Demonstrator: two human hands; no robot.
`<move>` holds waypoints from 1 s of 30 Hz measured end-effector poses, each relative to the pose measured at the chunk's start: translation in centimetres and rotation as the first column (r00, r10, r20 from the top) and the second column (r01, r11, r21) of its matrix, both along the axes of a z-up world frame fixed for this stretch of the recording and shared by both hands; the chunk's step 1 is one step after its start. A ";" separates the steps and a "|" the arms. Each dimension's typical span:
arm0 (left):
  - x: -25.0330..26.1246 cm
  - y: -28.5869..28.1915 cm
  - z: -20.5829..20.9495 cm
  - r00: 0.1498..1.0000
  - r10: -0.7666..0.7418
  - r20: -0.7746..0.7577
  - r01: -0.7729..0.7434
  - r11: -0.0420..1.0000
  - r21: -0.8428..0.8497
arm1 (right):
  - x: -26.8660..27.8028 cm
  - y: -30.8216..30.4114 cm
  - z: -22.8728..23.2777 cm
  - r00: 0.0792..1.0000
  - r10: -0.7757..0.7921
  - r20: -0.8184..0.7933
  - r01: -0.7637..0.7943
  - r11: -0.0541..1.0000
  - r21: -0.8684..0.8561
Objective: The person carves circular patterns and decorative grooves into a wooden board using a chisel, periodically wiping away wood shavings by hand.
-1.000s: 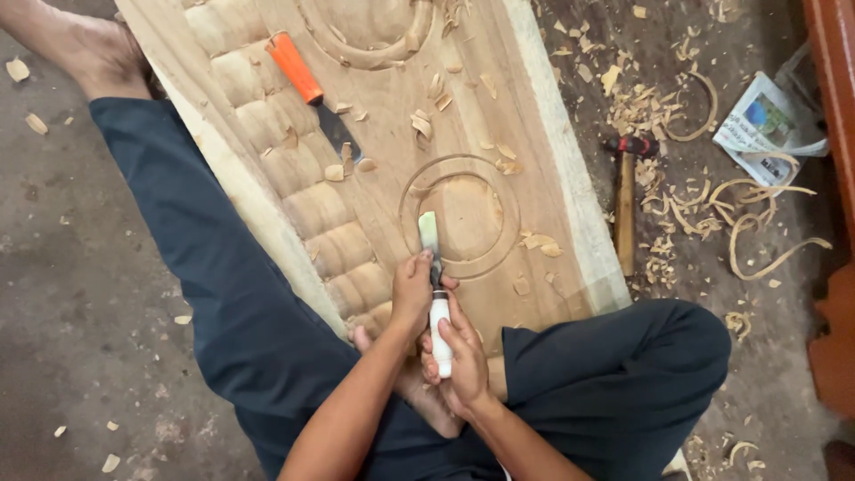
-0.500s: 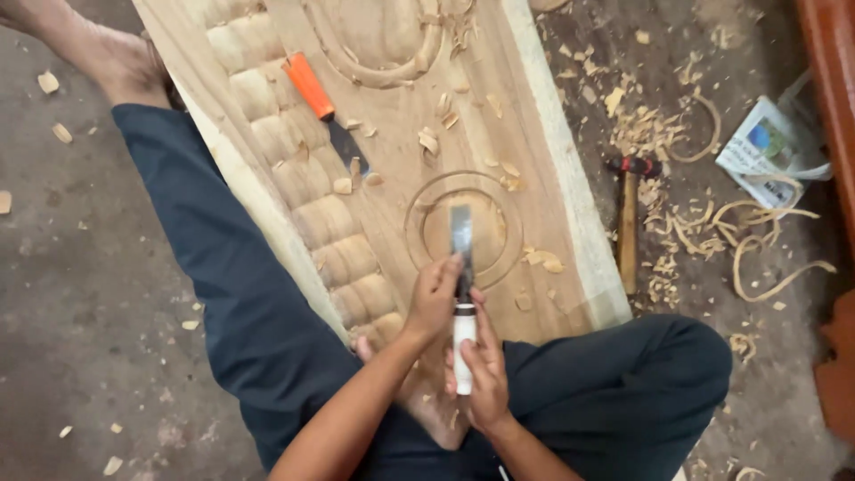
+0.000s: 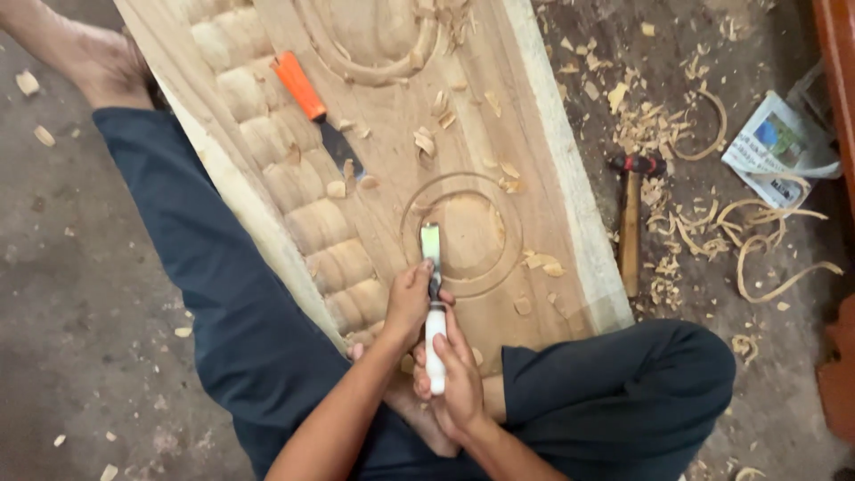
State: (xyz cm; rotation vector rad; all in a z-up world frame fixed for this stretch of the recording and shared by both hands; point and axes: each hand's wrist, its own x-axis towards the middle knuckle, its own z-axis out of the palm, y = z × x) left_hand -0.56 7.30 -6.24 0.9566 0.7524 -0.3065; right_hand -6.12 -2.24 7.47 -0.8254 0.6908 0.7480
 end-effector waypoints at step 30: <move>-2.7 -3.5 2.8 0.894 0.365 0.259 -0.341 0.930 -0.136 | 1.8 -8.6 0.0 0.905 0.363 0.222 -0.383 0.922 0.054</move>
